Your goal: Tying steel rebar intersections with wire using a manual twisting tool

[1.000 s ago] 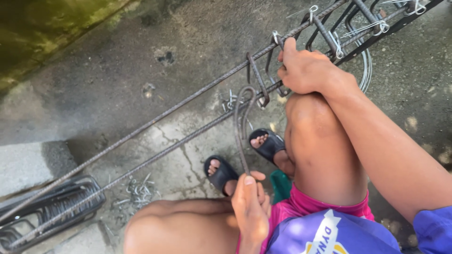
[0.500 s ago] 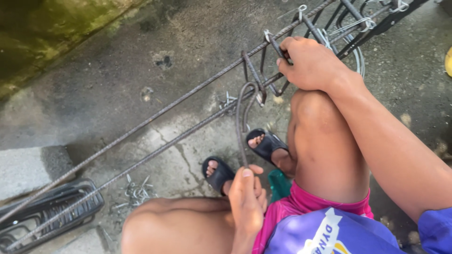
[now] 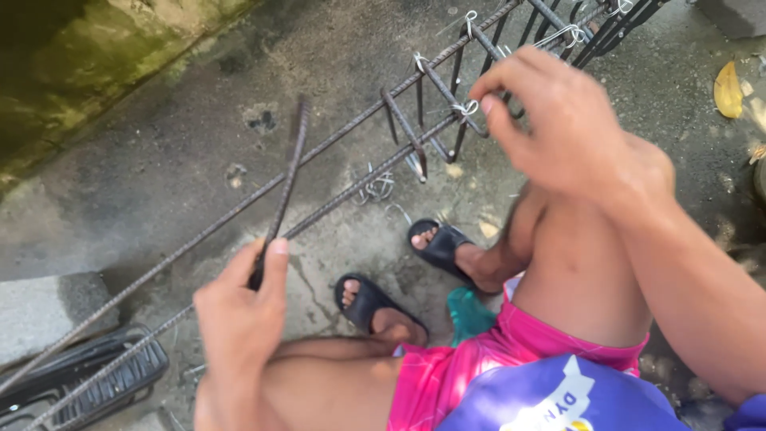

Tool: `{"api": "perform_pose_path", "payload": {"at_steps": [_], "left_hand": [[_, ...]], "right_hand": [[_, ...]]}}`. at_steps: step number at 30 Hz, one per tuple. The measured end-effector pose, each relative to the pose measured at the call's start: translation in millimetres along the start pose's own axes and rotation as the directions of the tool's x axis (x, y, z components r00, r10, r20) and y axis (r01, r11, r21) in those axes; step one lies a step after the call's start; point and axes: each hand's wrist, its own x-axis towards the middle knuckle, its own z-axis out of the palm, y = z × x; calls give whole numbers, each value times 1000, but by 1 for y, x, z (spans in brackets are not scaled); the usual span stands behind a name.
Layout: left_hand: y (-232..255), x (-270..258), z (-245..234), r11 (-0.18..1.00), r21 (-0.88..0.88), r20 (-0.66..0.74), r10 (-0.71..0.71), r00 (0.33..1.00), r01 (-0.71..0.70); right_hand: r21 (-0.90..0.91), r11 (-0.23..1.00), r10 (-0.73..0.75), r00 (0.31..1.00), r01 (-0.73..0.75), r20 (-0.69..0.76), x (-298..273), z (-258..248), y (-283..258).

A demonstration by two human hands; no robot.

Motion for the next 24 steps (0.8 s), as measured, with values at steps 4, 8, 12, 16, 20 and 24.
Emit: {"api": "perform_pose_path", "payload": {"at_steps": [4, 8, 12, 16, 20, 24], "left_hand": [[-5, 10, -34, 969, -106, 276, -187, 943, 223], [-3, 11, -36, 954, 13, 547, -257, 797, 299], [22, 16, -38, 902, 276, 582, -431, 689, 331], [12, 12, -23, 938, 347, 334, -143, 932, 19], [19, 25, 11, 852, 302, -165, 489, 857, -428], [17, 40, 47, 882, 202, -105, 453, 886, -427]], "right_hand": [[67, 998, 11, 993, -19, 117, -11, 23, -48], [145, 972, -222, 918, 183, 328, -30, 62, -65], [283, 943, -273, 890, 173, 365, -47, 85, -55], [435, 888, -96, 867, -148, 489, -53, 111, -52], [744, 359, 100, 816, -563, 569, -46, 133, -62], [808, 23, 250, 786, -588, 565, -44, 157, -89]]}}
